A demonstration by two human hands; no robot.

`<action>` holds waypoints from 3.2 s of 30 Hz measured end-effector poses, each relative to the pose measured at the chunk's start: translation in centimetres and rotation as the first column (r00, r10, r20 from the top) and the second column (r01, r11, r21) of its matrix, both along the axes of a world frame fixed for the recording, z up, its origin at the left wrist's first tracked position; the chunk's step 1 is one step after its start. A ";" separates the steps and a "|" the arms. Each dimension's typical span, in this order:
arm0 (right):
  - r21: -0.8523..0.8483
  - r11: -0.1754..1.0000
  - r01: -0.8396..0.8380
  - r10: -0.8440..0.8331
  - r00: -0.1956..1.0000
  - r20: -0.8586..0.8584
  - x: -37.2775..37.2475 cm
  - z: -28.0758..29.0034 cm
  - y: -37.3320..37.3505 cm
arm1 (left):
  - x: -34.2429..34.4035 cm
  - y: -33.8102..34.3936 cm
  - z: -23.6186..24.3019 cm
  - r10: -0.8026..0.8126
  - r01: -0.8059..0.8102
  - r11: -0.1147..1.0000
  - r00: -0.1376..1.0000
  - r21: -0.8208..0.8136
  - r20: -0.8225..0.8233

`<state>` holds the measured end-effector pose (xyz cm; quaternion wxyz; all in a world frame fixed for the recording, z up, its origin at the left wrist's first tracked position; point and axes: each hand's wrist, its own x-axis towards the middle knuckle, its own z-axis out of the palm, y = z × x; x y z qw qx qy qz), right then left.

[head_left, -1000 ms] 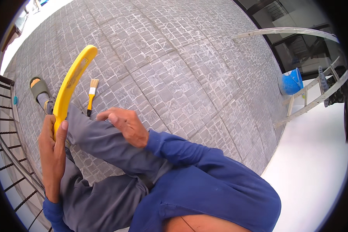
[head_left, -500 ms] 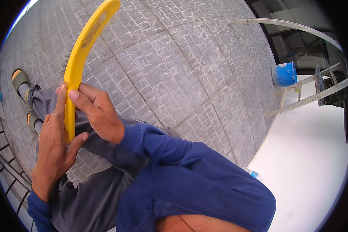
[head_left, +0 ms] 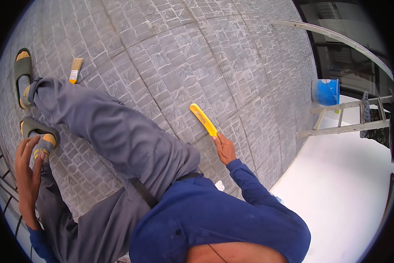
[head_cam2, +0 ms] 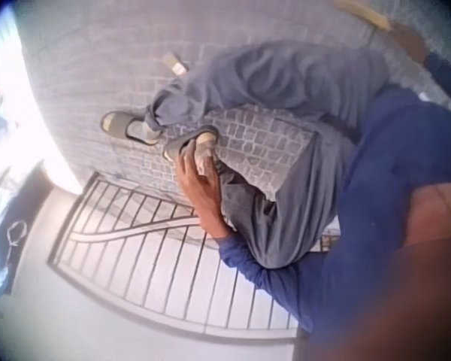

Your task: The person sits on a tiled floor and uses a yellow brush and a small brush to apply grout into the gaps between tiles. They then use a metal trowel to smooth and level the grout lines. Another person is visible nearby working on the same floor.

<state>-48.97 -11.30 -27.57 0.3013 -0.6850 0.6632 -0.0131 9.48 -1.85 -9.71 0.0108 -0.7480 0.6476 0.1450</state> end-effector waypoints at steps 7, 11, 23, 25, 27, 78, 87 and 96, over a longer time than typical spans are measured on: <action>-0.123 0.991 0.054 -0.059 0.997 -0.039 6.5 -4.5 -5.6 | 1.9 -1.2 1.4 0.354 -0.383 0.922 0.899 -0.066 -0.259; -0.196 0.978 0.075 -0.081 0.996 -0.023 10.4 -5.3 -11.0 | -1.6 -3.7 1.6 0.064 -0.088 0.992 0.969 -0.091 -0.239; 0.070 0.993 0.090 -0.093 0.995 0.031 0.1 -1.5 -0.4 | 0.0 0.0 1.5 0.257 -0.258 0.966 0.959 0.012 -0.116; 0.063 0.993 0.099 -0.097 0.995 -0.029 -0.3 -0.4 0.7 | -0.2 0.1 1.8 0.343 -0.371 0.924 0.909 -0.088 -0.236; 0.061 0.996 0.062 -0.060 0.998 -0.035 1.0 -0.4 -0.6 | -1.2 -0.7 2.4 0.384 -0.442 0.889 0.861 -0.120 -0.332; -0.114 0.990 -0.084 0.078 0.995 -0.056 9.5 -7.2 -9.3 | -1.8 -1.4 4.3 0.146 -0.162 0.985 0.962 -0.052 -0.232; -0.079 0.990 -0.117 0.114 0.993 -0.033 12.9 -6.7 -14.3 | -3.5 0.0 6.1 0.129 -0.160 0.980 0.963 -0.116 -0.237; 0.092 0.995 0.028 -0.002 0.963 -0.269 -0.8 -3.3 2.9 | -3.3 0.7 4.3 0.311 -0.337 0.939 0.915 -0.066 -0.256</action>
